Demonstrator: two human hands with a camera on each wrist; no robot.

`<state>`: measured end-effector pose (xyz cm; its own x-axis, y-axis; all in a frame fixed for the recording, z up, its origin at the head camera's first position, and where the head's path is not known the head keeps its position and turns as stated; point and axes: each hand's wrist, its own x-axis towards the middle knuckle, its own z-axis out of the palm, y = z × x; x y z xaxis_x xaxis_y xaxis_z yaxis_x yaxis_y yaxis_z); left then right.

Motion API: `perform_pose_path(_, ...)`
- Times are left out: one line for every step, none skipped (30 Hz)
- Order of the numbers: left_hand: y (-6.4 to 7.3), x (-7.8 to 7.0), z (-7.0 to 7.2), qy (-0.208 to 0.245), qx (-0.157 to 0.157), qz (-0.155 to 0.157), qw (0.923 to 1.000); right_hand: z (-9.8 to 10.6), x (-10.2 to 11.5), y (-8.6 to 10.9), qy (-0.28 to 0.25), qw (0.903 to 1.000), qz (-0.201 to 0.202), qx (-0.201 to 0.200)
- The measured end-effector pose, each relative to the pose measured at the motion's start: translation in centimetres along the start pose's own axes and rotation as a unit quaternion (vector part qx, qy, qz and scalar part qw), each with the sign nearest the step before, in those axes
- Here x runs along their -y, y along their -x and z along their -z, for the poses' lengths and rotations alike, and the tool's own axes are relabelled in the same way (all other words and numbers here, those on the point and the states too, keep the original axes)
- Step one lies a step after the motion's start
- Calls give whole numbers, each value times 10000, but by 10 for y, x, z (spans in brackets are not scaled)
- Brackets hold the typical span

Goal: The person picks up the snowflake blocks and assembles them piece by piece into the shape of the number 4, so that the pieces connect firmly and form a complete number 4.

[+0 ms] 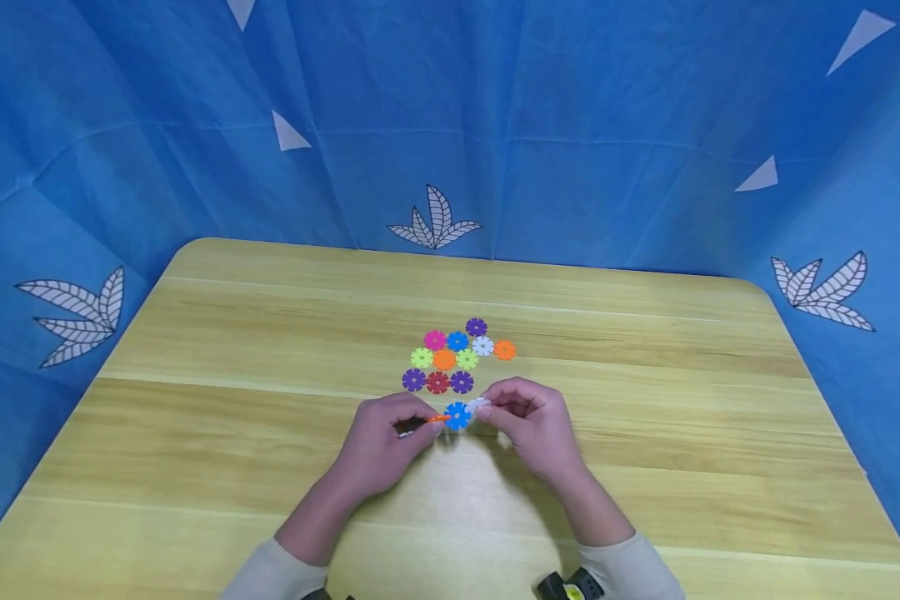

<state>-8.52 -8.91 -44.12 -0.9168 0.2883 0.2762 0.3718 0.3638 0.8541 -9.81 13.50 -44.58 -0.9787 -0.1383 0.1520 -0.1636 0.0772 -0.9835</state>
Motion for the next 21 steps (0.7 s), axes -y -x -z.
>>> perform_pose_path(0, 0, 0, -14, -10, -25, 10000, 0, 0, 0, 2, 10000, 2, -1)
perform_pose_path(0, 0, 0, -19, -20, -46, 10000, 0, 0, 0, -3, 10000, 10, 4)
perform_pose_path(0, 0, 0, -32, -29, -59, 10000, 0, 0, 0, -3, 10000, 14, 8)
perform_pose_path(0, 0, 0, -42, -33, -61, 10000, 0, 0, -1, -1, 10000, 19, 14)
perform_pose_path(0, 0, 0, -56, -40, -61, 10000, -1, 0, -1, 8, 10000, 27, 24)
perform_pose_path(0, 0, 0, -73, -45, -57, 9999, -1, 0, -1, 31, 10000, 32, 30)
perform_pose_path(0, 0, 0, -88, -46, -53, 9999, 0, 0, -1, 45, 10000, 32, 38)
perform_pose_path(0, 0, 0, -108, -47, -53, 9999, 0, 0, -1, 58, 10000, 32, 48)
perform_pose_path(-1, -1, 0, -135, -50, -55, 9999, 0, 0, -1, 75, 10000, 25, 57)
perform_pose_path(-1, -1, 0, -155, -49, -58, 9999, 0, 0, -1, 83, 9999, 24, 71)
perform_pose_path(-1, -1, 0, -171, -49, -60, 9998, 0, -1, -1, 94, 9999, 23, 80)
perform_pose_path(-1, -2, -1, -190, -52, -70, 9998, 0, -1, -1, 97, 9999, 20, 88)
perform_pose_path(-1, -2, -1, -206, -51, -73, 9997, 1, -1, -1, 91, 9999, 24, 100)
perform_pose_path(-2, -3, -1, -223, -53, -74, 9997, 1, -1, -1, 87, 9999, 30, 106)
perform_pose_path(-2, -3, -1, -236, -53, -72, 9997, 1, -2, -1, 83, 9999, 38, 110)
perform_pose_path(-2, -3, -1, -245, -55, -63, 9997, 1, -2, -1, 77, 9999, 51, 114)
perform_pose_path(-2, -3, -1, -262, -60, -55, 9996, 1, -2, -1, 68, 9999, 63, 116)
perform_pose_path(-2, -4, -1, -280, -65, -53, 9996, 0, -2, -1, 60, 9999, 78, 119)
perform_pose_path(-2, -4, -1, -291, -67, -41, 9995, 0, -2, -1, 55, 9999, 92, 124)
perform_pose_path(-2, -4, -1, -307, -74, -38, 9995, 0, -2, 0, 52, 9999, 98, 125)
perform_pose_path(-2, -3, -1, -319, -84, -36, 9994, -1, -2, 0, 54, 9999, 103, 123)
